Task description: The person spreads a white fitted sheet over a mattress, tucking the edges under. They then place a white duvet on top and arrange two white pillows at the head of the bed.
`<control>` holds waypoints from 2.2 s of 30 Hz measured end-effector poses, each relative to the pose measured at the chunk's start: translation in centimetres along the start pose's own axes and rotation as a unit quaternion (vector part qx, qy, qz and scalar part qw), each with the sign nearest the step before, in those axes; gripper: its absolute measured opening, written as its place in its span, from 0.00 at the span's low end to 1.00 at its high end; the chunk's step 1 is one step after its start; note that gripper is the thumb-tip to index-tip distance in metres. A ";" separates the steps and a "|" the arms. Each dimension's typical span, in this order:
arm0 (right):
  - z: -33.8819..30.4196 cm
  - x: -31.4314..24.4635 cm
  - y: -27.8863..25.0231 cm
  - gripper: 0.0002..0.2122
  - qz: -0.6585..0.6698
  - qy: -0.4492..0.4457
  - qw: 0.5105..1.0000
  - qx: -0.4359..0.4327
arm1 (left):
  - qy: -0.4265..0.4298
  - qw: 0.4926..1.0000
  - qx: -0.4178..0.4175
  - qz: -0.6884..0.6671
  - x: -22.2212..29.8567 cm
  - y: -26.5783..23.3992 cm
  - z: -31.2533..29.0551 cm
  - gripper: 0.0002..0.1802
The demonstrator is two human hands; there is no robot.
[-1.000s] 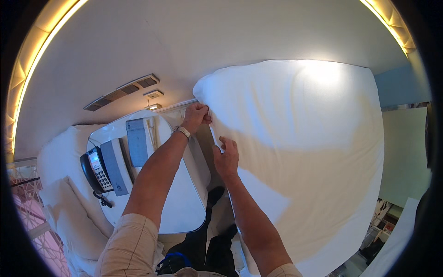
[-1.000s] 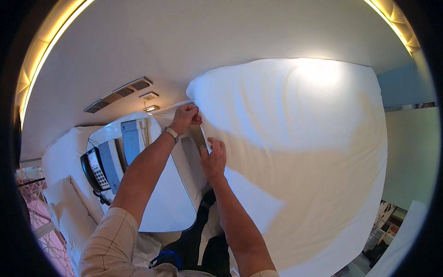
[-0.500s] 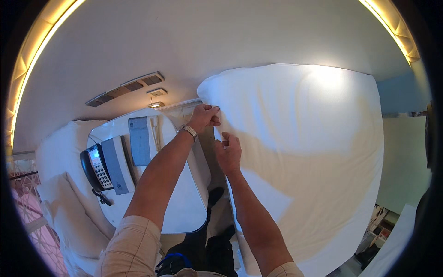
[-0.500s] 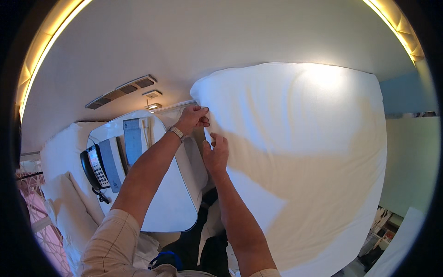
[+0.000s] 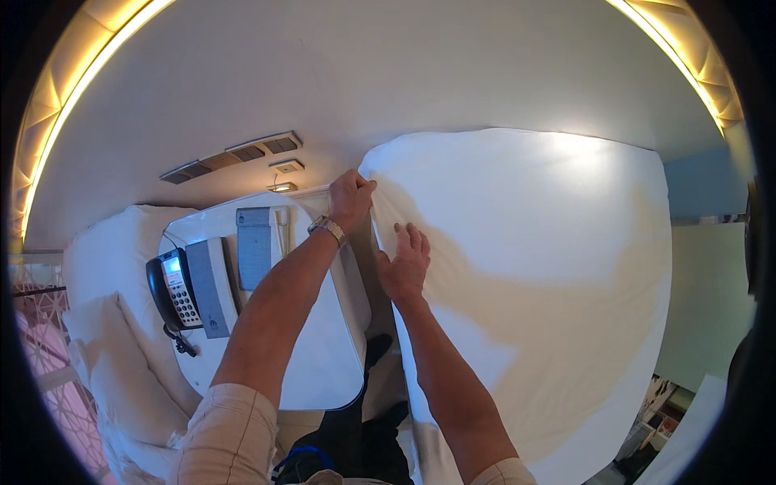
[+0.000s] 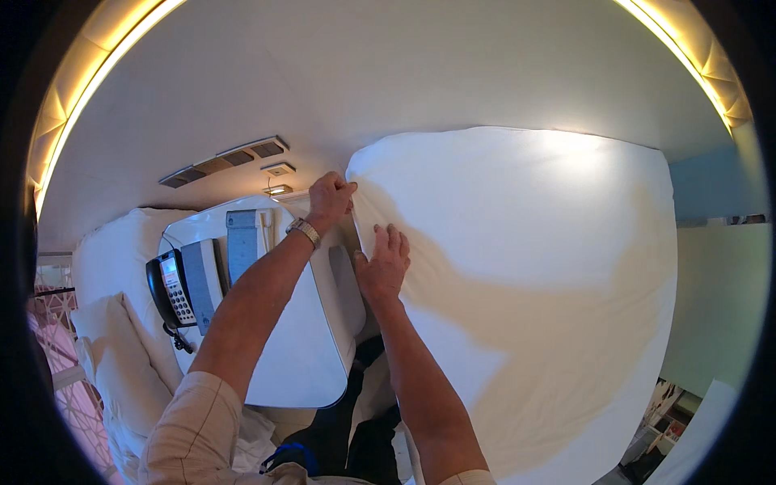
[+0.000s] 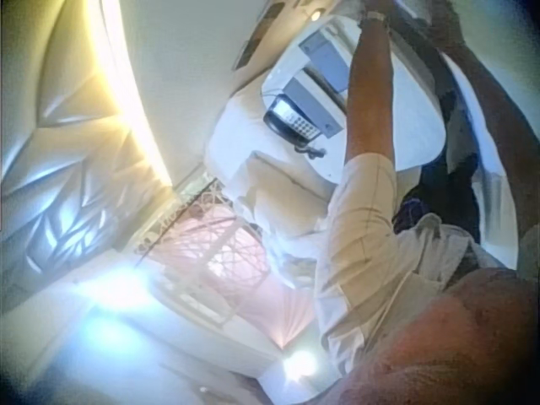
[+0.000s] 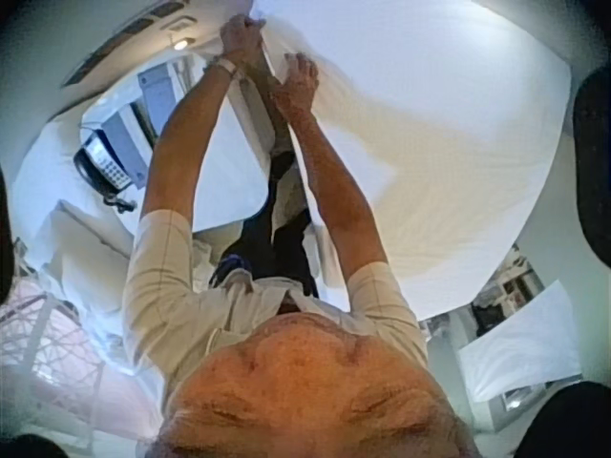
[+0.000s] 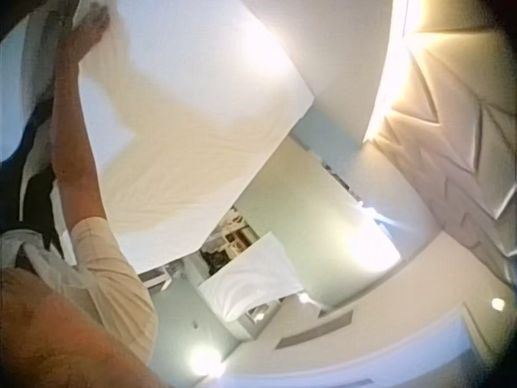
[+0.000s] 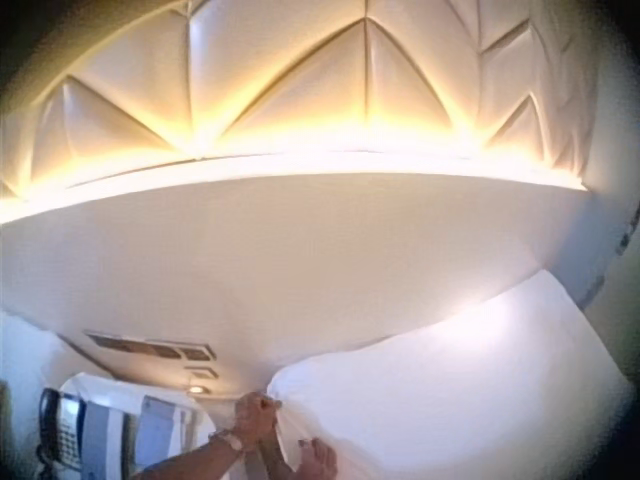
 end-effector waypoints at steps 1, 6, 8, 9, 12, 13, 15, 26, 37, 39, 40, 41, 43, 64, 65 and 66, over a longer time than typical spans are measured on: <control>0.1 -0.1 0.0 0.32 -0.003 0.000 1.000 -0.023 | 0.012 1.000 0.008 -0.013 0.4 -0.1 0.3 0.14; 0.2 1.3 -0.4 0.34 0.032 -0.032 0.993 -0.110 | -0.034 0.998 0.030 -0.038 1.1 0.0 0.3 0.15; -0.4 1.7 -0.1 0.34 0.064 -0.066 0.988 -0.124 | -0.007 0.998 0.051 0.040 -1.1 -1.8 1.9 0.16; -0.9 1.5 -0.5 0.34 0.082 -0.076 0.985 -0.134 | 0.001 0.995 0.059 0.081 -2.3 -2.5 2.1 0.16; -2.5 4.0 -1.9 0.33 0.090 -0.056 0.986 -0.130 | -0.057 0.995 -0.028 0.073 1.0 -1.5 1.9 0.16; -2.9 4.2 -2.3 0.33 0.110 -0.049 0.984 -0.128 | -0.045 0.994 -0.035 0.091 0.5 -2.4 2.2 0.16; -3.3 3.9 -2.8 0.32 0.152 -0.036 0.979 -0.128 | -0.038 0.996 -0.079 -0.019 0.1 -3.1 2.8 0.14; 1.3 1.9 -4.6 0.43 0.139 0.009 0.988 -0.068 | -0.136 0.970 0.006 -0.200 7.0 5.1 -1.5 0.24; 4.5 -0.2 -2.2 0.44 0.114 -0.034 0.986 -0.115 | 0.086 0.992 0.059 0.067 5.0 1.2 2.9 0.17; 2.7 0.9 -2.2 0.43 0.106 -0.051 0.988 -0.098 | 0.075 0.991 0.097 0.052 3.1 2.2 3.3 0.15; 1.4 0.0 -2.4 0.42 0.109 -0.048 0.984 -0.133 | 0.092 0.984 0.149 0.044 -0.6 0.7 4.0 0.14; -0.4 0.7 -2.1 0.40 0.102 -0.055 0.985 -0.124 | 0.118 0.974 0.190 0.026 -2.3 0.0 5.0 0.14; -3.0 3.0 -2.7 0.39 0.153 -0.011 0.982 -0.114 | 0.047 0.970 0.221 0.094 -3.3 -0.5 5.2 0.15; -42.1 14.2 -17.3 0.32 -0.139 0.325 0.915 0.195 | 0.516 0.714 -0.334 0.335 4.2 18.1 -41.2 0.35; -45.1 14.3 -17.5 0.33 -0.142 0.348 0.903 0.207 | 0.528 0.690 -0.358 0.342 3.8 18.2 -43.6 0.35; -48.0 14.6 -17.6 0.33 -0.144 0.371 0.891 0.218 | 0.529 0.672 -0.394 0.337 3.3 18.9 -46.3 0.34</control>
Point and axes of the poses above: each hand's wrist, its own z-axis towards the middle knuckle, its own y-axis out of the palm, x = y × z, the point moved 1 cm from there along z, towards the middle knuckle, and after that the axes turned 7 degrees about -y, right-handed, at the moved point
